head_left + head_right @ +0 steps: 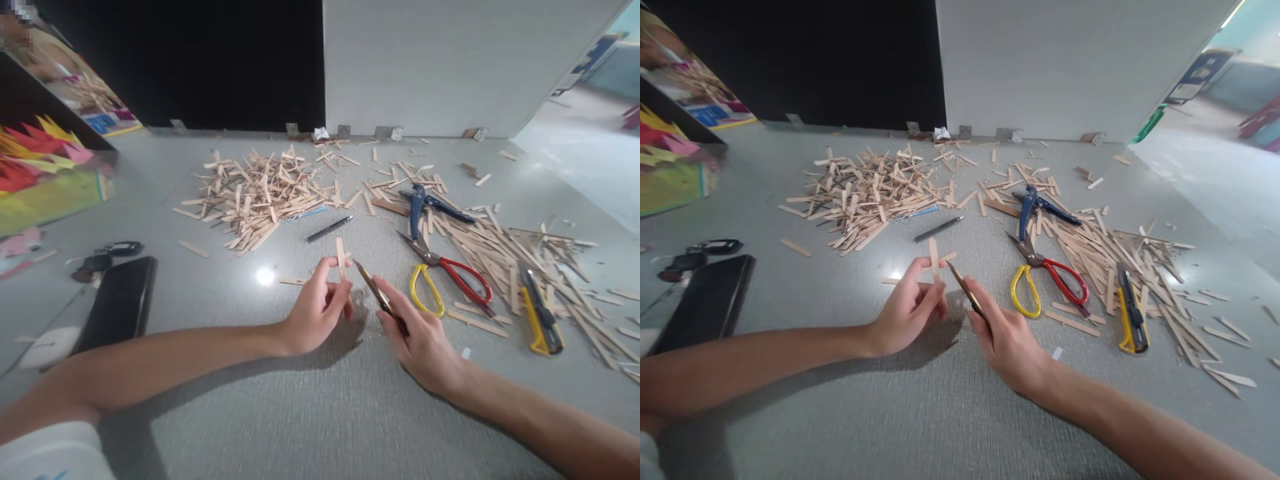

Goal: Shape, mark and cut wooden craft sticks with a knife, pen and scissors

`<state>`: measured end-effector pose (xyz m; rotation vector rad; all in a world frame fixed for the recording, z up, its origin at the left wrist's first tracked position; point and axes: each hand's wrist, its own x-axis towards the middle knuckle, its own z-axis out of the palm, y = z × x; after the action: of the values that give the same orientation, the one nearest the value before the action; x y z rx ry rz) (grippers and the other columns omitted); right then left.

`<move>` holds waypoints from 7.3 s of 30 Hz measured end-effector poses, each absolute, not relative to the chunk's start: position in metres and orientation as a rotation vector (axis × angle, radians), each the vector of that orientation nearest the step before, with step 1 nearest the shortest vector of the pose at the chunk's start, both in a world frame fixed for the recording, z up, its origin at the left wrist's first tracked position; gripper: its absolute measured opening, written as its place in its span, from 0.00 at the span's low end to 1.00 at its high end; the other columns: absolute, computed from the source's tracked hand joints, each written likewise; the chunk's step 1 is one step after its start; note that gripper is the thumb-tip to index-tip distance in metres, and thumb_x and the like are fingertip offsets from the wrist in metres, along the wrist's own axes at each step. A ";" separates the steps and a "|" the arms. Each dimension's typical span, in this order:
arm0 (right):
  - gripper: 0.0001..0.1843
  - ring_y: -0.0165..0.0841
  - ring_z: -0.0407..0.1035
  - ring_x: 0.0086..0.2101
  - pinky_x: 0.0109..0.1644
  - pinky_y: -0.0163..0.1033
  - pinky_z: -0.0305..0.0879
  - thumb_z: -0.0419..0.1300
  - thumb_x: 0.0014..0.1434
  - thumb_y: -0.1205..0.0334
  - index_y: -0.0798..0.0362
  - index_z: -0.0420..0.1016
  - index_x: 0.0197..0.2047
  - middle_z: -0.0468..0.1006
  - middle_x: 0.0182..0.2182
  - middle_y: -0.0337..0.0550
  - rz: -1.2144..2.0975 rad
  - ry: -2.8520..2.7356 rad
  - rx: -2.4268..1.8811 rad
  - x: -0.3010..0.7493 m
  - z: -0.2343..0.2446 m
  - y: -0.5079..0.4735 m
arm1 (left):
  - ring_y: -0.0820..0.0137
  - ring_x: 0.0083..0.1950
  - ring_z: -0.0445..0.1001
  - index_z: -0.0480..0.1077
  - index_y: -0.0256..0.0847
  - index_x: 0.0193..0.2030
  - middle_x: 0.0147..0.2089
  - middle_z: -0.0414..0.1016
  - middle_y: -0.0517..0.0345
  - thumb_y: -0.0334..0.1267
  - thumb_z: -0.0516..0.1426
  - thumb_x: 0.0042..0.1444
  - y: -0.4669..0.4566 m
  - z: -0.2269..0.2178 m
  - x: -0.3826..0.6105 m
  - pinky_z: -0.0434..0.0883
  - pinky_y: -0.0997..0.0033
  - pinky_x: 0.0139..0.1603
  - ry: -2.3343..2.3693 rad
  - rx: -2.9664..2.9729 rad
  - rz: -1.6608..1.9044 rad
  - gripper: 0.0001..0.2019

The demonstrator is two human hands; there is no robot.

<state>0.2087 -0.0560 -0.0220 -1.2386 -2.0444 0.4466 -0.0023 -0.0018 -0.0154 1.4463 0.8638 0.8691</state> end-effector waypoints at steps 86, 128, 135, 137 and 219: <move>0.31 0.27 0.60 0.18 0.24 0.33 0.59 0.47 0.75 0.72 0.62 0.59 0.78 0.73 0.22 0.32 0.049 -2.193 -1.053 0.203 -0.037 -0.052 | 0.71 0.17 0.71 0.50 0.43 0.62 0.26 0.71 0.70 0.44 0.52 0.73 0.019 -0.029 -0.004 0.63 0.79 0.16 1.006 1.599 0.776 0.18; 0.36 0.27 0.61 0.18 0.24 0.32 0.61 0.48 0.73 0.73 0.58 0.53 0.82 0.75 0.23 0.34 0.126 -2.206 -1.077 0.203 -0.038 -0.052 | 0.73 0.21 0.75 0.59 0.38 0.71 0.31 0.73 0.64 0.48 0.52 0.76 0.016 -0.024 -0.007 0.71 0.74 0.26 0.895 1.704 0.795 0.23; 0.41 0.30 0.65 0.19 0.22 0.34 0.60 0.48 0.74 0.74 0.63 0.36 0.84 0.76 0.24 0.35 -0.087 -2.313 -1.041 0.202 -0.039 -0.054 | 0.74 0.21 0.74 0.58 0.37 0.72 0.30 0.72 0.66 0.45 0.51 0.76 0.016 -0.026 -0.007 0.72 0.74 0.27 0.893 1.769 0.788 0.24; 0.42 0.30 0.64 0.19 0.22 0.35 0.60 0.48 0.75 0.73 0.64 0.32 0.84 0.77 0.25 0.36 -0.131 -2.328 -1.040 0.201 -0.039 -0.054 | 0.74 0.21 0.73 0.58 0.37 0.73 0.29 0.71 0.67 0.44 0.51 0.76 0.016 -0.027 -0.007 0.72 0.74 0.27 0.891 1.797 0.794 0.24; 0.09 0.26 0.61 0.19 0.21 0.32 0.57 0.63 0.67 0.58 0.49 0.69 0.35 0.71 0.22 0.32 0.928 -1.392 -1.227 0.202 -0.008 -0.041 | 0.69 0.31 0.80 0.77 0.36 0.59 0.37 0.84 0.51 0.34 0.53 0.75 0.006 -0.024 -0.009 0.78 0.72 0.33 0.551 2.267 0.997 0.14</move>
<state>0.2015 -0.0414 -0.0076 -1.2274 -1.3920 0.9277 -0.0092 0.0057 -0.0241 2.2668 0.5507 0.9966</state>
